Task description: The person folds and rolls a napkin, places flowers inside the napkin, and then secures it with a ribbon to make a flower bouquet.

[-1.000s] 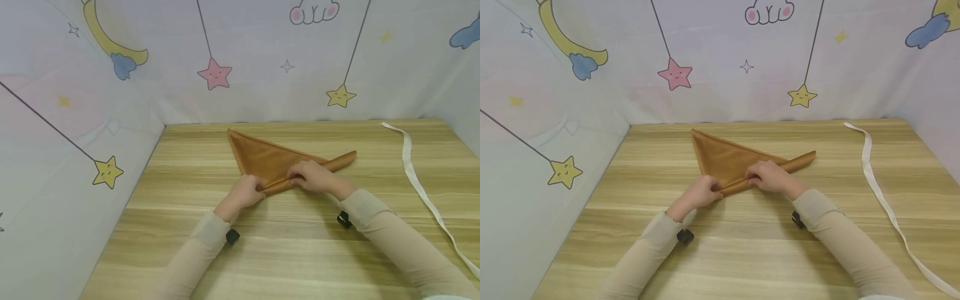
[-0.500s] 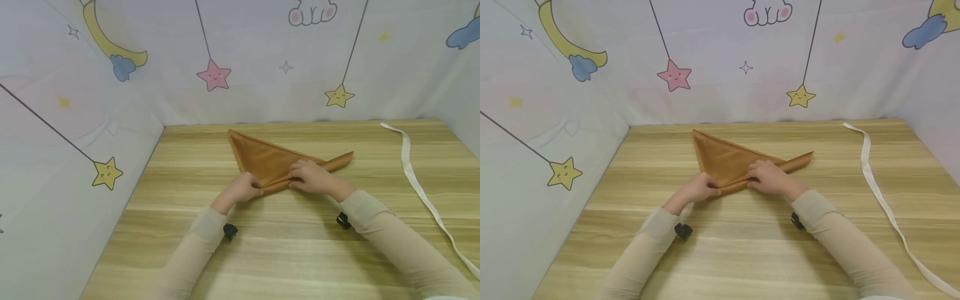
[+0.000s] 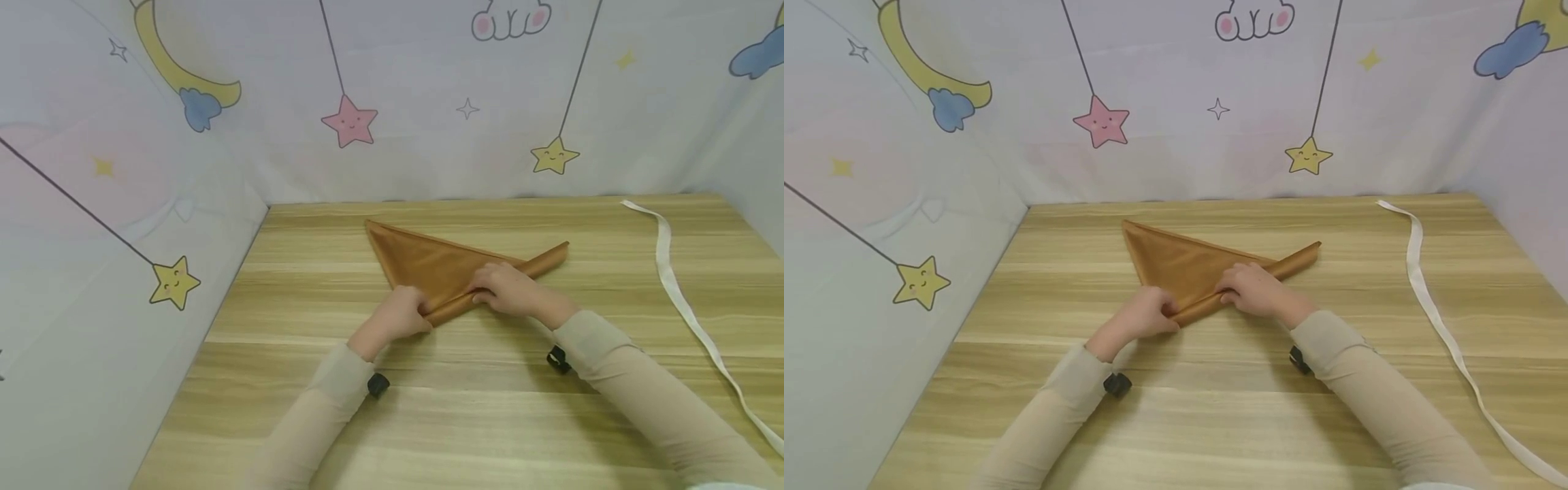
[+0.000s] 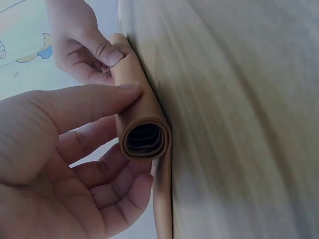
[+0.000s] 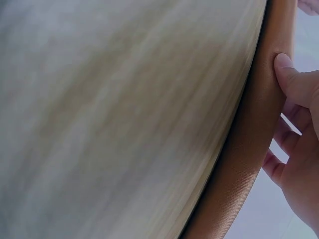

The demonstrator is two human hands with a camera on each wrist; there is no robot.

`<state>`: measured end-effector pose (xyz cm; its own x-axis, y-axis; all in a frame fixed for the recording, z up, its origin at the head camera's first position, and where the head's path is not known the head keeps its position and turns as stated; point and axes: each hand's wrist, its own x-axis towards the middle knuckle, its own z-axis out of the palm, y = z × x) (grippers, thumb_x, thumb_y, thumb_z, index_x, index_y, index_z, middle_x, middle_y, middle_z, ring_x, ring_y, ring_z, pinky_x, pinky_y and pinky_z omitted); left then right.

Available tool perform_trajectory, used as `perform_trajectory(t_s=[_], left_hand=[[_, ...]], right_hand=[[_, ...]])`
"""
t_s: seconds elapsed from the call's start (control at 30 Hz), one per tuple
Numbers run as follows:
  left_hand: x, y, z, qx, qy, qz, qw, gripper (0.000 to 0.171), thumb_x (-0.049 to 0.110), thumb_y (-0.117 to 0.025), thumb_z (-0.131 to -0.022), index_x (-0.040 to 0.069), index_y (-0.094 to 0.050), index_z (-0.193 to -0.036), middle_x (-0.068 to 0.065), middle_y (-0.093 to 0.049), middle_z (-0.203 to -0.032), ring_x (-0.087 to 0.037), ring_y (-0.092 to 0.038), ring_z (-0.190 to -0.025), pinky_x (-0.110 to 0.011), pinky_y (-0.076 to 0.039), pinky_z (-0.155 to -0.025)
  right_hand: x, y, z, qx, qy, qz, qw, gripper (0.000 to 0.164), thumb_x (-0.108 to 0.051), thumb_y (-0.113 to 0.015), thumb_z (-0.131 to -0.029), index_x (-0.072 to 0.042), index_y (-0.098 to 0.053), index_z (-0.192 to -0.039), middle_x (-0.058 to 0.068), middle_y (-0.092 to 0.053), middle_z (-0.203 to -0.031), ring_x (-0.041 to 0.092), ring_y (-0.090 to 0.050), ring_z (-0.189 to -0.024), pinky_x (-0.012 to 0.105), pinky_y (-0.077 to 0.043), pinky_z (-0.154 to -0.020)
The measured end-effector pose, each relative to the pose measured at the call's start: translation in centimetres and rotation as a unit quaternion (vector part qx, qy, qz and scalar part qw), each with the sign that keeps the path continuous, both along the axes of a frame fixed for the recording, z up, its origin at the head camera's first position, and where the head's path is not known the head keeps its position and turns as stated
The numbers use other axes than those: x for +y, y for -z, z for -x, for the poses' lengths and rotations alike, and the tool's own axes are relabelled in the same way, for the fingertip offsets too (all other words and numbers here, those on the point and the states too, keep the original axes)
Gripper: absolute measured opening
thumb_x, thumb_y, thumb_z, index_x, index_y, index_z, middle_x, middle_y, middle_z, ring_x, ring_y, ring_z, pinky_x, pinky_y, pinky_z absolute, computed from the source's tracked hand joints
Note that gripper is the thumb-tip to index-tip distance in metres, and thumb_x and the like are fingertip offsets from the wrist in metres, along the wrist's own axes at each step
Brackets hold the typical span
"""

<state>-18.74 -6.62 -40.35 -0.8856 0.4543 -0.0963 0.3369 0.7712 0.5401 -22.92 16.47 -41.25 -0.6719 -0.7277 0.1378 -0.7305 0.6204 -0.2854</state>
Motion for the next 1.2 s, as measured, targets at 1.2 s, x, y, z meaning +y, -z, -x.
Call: perform_trajectory(t_s=[1.2], left_hand=[[-0.1, 0.3, 0.3, 0.036, -0.023, 0.011, 0.999, 0.011, 0.012, -0.075, -0.066, 0.01, -0.067, -0.074, 0.004, -0.06, -0.07, -0.01, -0.049, -0.066, -0.023, -0.043, -0.063]], right_hand=[[-0.5, 0.1, 0.2, -0.001, -0.003, 0.008, 1.0, 0.017, -0.016, -0.063, -0.083, -0.013, -0.066, -0.1, -0.002, -0.064, -0.096, 0.018, -0.056, -0.092, 0.041, -0.042, -0.083]])
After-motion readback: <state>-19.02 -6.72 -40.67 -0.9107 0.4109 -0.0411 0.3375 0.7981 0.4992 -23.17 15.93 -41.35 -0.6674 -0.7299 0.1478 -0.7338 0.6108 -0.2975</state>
